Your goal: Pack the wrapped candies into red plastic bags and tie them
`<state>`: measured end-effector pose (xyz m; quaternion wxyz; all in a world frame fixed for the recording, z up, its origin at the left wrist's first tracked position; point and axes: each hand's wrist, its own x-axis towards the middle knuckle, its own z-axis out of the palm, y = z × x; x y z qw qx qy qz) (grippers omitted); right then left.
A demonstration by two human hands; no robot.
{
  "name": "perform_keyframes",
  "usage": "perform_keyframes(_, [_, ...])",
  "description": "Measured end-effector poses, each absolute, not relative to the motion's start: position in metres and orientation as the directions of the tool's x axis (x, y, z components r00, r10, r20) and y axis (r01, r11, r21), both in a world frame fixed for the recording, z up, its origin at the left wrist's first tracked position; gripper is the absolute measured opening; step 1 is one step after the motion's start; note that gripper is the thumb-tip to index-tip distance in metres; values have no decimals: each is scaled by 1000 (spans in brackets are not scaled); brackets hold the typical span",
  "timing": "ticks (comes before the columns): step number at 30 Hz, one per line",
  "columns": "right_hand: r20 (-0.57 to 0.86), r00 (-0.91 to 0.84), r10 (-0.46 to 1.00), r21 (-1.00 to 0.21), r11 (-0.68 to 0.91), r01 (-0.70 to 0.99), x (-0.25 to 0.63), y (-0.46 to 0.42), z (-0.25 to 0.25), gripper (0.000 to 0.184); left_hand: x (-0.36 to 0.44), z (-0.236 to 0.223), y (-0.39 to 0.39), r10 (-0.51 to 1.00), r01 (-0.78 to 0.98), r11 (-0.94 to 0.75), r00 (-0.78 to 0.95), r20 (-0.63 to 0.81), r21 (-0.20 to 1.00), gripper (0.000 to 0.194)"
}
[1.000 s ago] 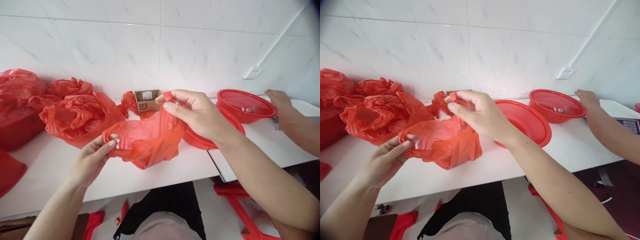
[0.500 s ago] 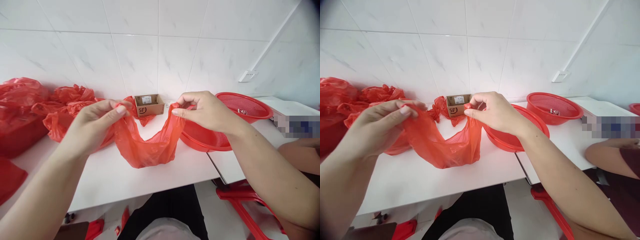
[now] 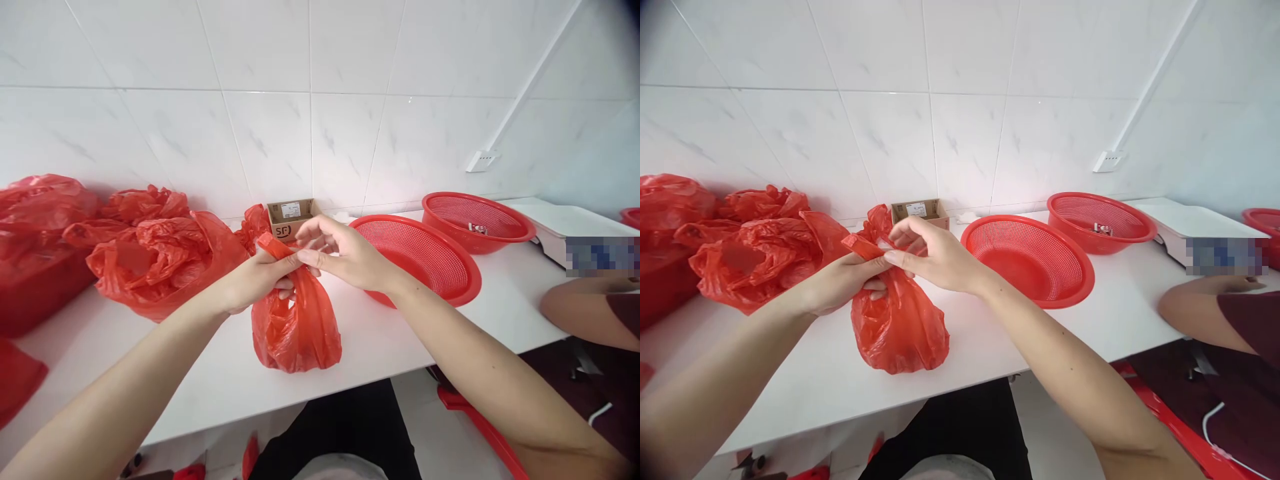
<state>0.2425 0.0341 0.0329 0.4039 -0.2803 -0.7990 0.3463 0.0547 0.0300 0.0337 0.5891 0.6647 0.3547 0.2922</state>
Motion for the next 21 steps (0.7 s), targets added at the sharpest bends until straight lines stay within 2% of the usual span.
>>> perform_keyframes(4, [412,-473,779,-828,537,162,248,16,26,6,44,27,35,834,136,-1,547,-75,991,34])
perform_keyframes(6, [434,-509,743,-812,567,135,246,0,29,8,40,28,35,811,166,-82,584,-31,983,32])
perform_keyframes(9, [501,-555,664,-767,638,71,242,-13,33,9,37,33,31,751,304,-255,661,-10,918,24])
perform_keyframes(12, [536,-412,737,-787,613,74,238,-4,22,9,37,35,22,718,398,-371,695,-13,839,9])
perform_keyframes(14, [431,-383,817,-857,503,110,236,7,9,18,38,31,17,746,413,-400,665,28,818,15])
perform_keyframes(17, [257,-441,860,-916,362,171,232,15,-10,26,41,17,12,823,480,-509,513,242,714,28])
perform_keyframes(19, [230,-459,858,-930,333,157,229,13,-17,30,43,6,12,790,532,-613,406,459,584,30])
perform_keyframes(21, [215,-489,846,-941,314,130,228,9,-19,34,44,-2,12,718,538,-681,357,598,497,28])
